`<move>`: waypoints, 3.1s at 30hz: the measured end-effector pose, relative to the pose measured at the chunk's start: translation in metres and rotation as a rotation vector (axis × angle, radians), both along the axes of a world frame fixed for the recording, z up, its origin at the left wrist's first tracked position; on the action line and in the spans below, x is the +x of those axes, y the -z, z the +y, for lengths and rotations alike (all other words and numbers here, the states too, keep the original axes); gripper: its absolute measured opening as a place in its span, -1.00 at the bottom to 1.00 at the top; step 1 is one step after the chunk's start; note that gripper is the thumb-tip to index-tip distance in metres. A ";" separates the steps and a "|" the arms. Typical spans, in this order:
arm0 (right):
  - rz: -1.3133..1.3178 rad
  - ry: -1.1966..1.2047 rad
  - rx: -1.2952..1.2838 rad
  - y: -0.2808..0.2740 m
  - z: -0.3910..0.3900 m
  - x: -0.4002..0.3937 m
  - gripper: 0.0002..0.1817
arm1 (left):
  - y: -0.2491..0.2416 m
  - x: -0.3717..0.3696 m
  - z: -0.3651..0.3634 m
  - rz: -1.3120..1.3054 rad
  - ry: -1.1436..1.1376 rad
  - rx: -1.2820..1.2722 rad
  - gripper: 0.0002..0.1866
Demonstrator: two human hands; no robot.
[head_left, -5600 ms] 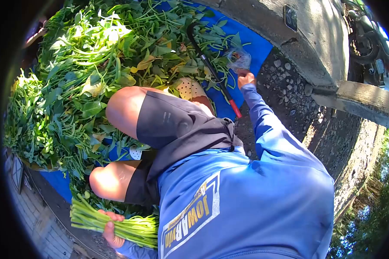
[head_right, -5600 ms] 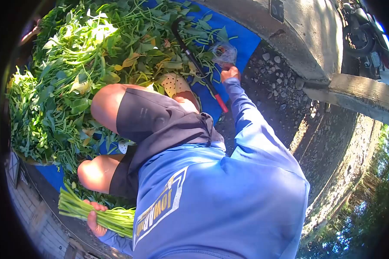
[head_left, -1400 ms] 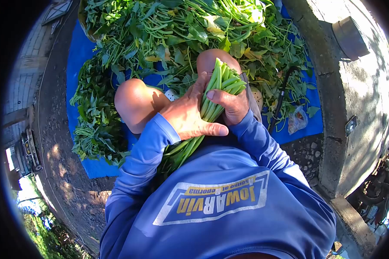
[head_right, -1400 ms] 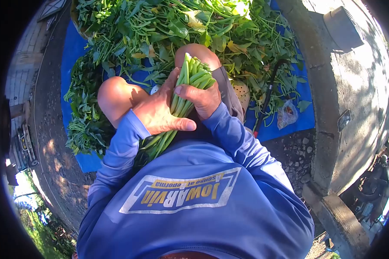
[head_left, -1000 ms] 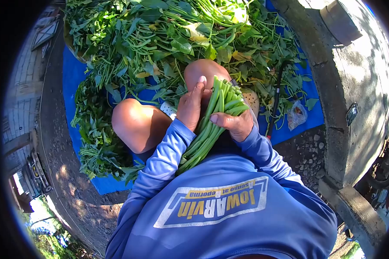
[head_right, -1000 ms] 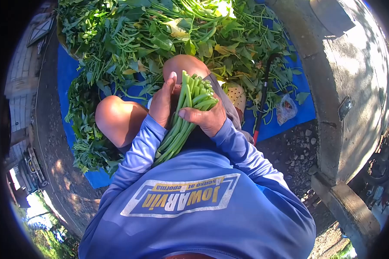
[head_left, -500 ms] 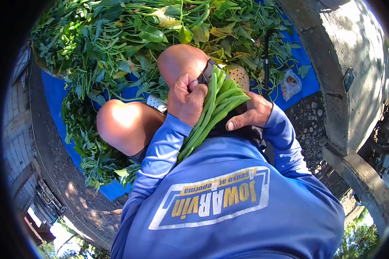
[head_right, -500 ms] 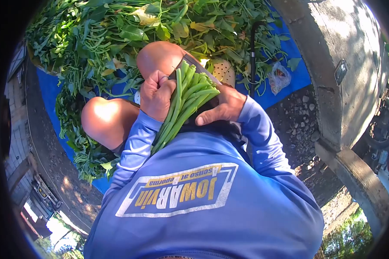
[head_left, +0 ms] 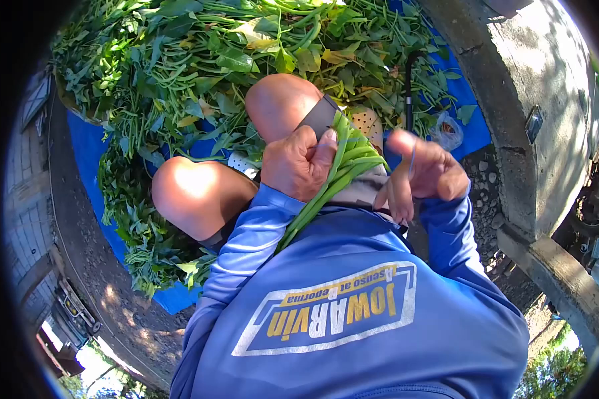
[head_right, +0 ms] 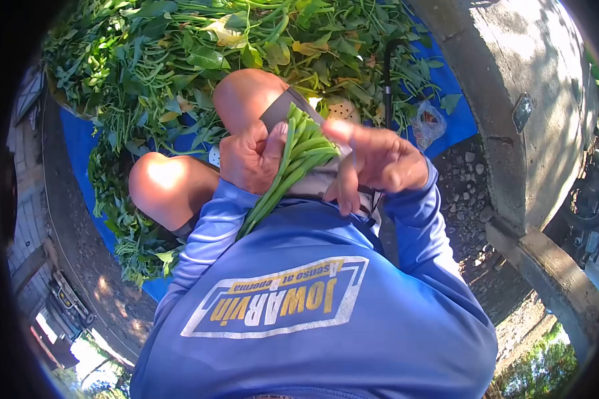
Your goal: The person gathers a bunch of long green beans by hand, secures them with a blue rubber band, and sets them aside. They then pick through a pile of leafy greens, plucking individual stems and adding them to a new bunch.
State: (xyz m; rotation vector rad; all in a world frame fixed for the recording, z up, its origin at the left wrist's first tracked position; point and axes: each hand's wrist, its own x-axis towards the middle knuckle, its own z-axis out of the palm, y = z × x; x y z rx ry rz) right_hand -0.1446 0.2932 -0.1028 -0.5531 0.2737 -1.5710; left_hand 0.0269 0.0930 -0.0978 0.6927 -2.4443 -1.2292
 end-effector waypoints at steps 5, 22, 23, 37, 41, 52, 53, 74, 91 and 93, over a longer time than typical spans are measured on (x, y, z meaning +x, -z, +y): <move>0.638 -0.080 0.315 -0.079 -0.018 0.035 -0.69 | -0.006 0.011 -0.009 0.114 0.146 -0.029 -0.49; 0.277 0.253 0.824 0.001 -0.004 0.092 -0.58 | -0.029 0.063 -0.035 0.136 -0.034 0.137 -0.69; 0.096 0.125 0.733 -0.007 -0.016 0.072 -0.48 | -0.043 0.065 -0.039 0.010 -0.020 0.291 -0.54; -0.589 -0.377 0.483 0.009 -0.082 0.094 -0.43 | -0.069 0.095 -0.061 -0.054 0.313 1.248 -0.21; 0.118 0.198 0.740 0.026 -0.049 0.020 -0.43 | -0.028 0.085 -0.042 -0.323 0.245 0.887 0.03; 0.874 0.491 0.791 0.020 -0.084 0.041 -0.57 | -0.005 0.068 -0.029 -0.360 0.240 0.403 -0.12; 0.901 0.500 0.843 0.029 -0.085 0.040 -0.57 | -0.006 0.071 -0.024 -0.429 0.238 0.414 -0.12; 1.796 0.530 0.003 -0.027 -0.103 0.004 -0.78 | -0.001 0.067 -0.027 -0.575 0.150 0.365 -0.05; 1.784 0.294 0.233 -0.033 -0.102 0.011 -0.72 | -0.018 0.064 -0.026 -0.667 0.152 0.266 -0.14; 1.836 0.284 0.315 -0.034 -0.103 0.015 -0.69 | -0.016 0.064 -0.023 -0.653 0.163 0.251 -0.15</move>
